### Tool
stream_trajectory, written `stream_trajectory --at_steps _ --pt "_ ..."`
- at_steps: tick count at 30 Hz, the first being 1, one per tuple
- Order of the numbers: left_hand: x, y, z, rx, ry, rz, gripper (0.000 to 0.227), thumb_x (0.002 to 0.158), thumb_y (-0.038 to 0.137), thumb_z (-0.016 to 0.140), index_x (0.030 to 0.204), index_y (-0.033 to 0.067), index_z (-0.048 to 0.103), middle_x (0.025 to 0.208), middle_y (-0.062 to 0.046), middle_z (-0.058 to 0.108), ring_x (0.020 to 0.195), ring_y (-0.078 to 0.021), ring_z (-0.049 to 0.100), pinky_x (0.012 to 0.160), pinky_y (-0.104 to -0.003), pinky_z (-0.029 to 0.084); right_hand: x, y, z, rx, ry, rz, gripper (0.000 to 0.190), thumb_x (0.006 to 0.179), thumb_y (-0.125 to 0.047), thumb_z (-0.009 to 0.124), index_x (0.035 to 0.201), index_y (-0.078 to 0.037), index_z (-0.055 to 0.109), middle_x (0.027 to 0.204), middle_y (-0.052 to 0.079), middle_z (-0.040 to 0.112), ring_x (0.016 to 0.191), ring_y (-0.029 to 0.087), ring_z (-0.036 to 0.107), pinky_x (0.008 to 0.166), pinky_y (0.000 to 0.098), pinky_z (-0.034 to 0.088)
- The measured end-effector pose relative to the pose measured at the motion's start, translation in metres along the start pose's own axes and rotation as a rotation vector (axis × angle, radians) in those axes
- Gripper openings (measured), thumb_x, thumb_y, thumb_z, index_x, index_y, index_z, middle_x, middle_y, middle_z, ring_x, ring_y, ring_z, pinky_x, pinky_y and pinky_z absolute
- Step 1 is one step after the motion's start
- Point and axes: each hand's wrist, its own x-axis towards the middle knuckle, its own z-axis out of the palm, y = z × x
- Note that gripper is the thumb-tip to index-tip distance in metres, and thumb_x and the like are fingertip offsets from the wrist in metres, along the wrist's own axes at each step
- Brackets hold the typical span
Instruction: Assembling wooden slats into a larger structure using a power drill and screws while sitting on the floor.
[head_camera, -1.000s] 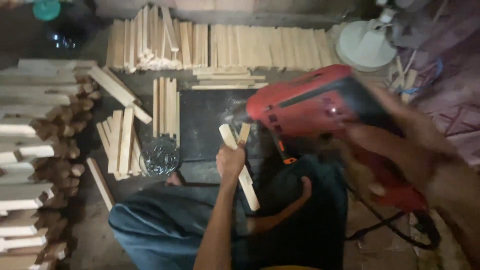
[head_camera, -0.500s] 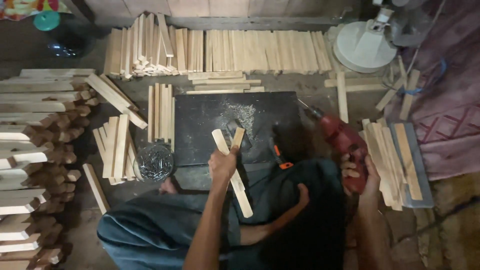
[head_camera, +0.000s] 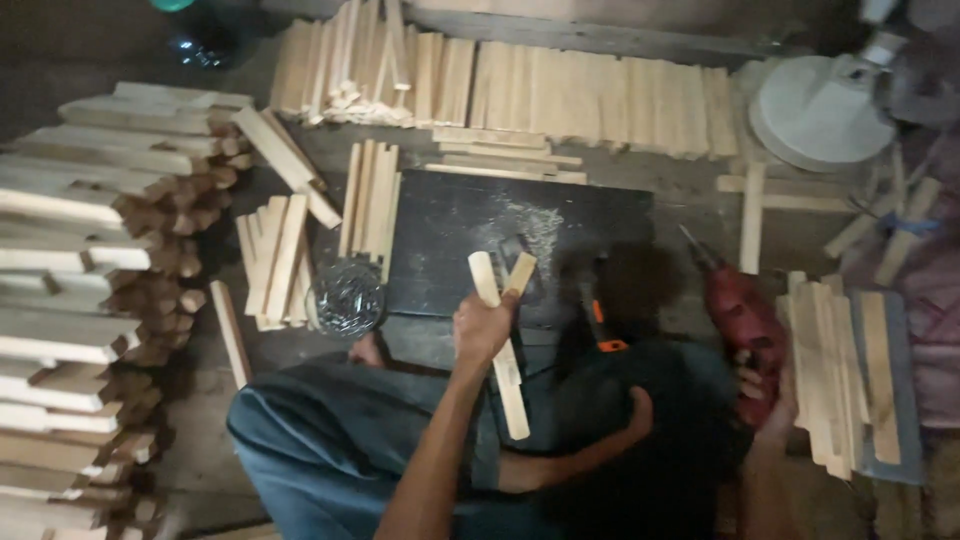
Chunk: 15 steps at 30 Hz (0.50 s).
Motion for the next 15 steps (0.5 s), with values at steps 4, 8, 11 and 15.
stream_trajectory --at_steps 4,8,11,15 --pt "0.004 -0.008 0.007 -0.027 -0.042 0.026 0.065 0.086 0.055 0.071 0.122 0.0020 0.076 0.116 -0.025 0.077 0.120 -0.0453 0.070 0.099 -0.058 0.056 -0.026 -0.019 0.027 -0.122 0.039 0.082 0.061 0.110 -0.076 0.056 0.139 -0.023 0.059 0.098 -0.011 0.065 0.071 0.004 0.060 0.040 0.0221 0.041" --pt "-0.025 0.008 -0.008 -0.046 -0.080 0.000 0.068 0.086 0.060 0.068 0.125 0.0047 0.075 0.120 -0.023 0.076 0.122 -0.0440 0.068 0.101 -0.058 0.057 -0.024 -0.032 -0.038 -1.361 0.470 -0.365 0.041 0.128 -0.033 0.060 0.135 0.003 0.079 0.106 0.033 0.075 0.097 0.054 0.072 0.073 0.0625 0.057" --pt "-0.054 0.026 -0.033 -0.048 -0.154 0.024 0.057 0.097 0.059 0.060 0.117 0.0077 0.075 0.106 -0.009 0.080 0.098 -0.0225 0.078 0.080 -0.035 0.061 -0.095 -0.070 0.111 -1.685 0.363 -1.012 0.033 0.116 -0.011 0.077 0.141 0.010 0.083 0.117 0.030 0.078 0.104 0.047 0.072 0.093 0.0507 0.056" --pt "-0.025 -0.001 -0.009 -0.051 -0.174 0.022 0.055 0.103 0.053 0.056 0.119 0.0033 0.071 0.110 -0.013 0.077 0.099 -0.0269 0.076 0.078 -0.039 0.060 -0.170 -0.068 0.347 -1.281 0.083 -0.671 0.035 0.116 -0.025 0.062 0.144 -0.006 0.070 0.134 0.020 0.071 0.120 0.041 0.063 0.100 0.0521 0.046"
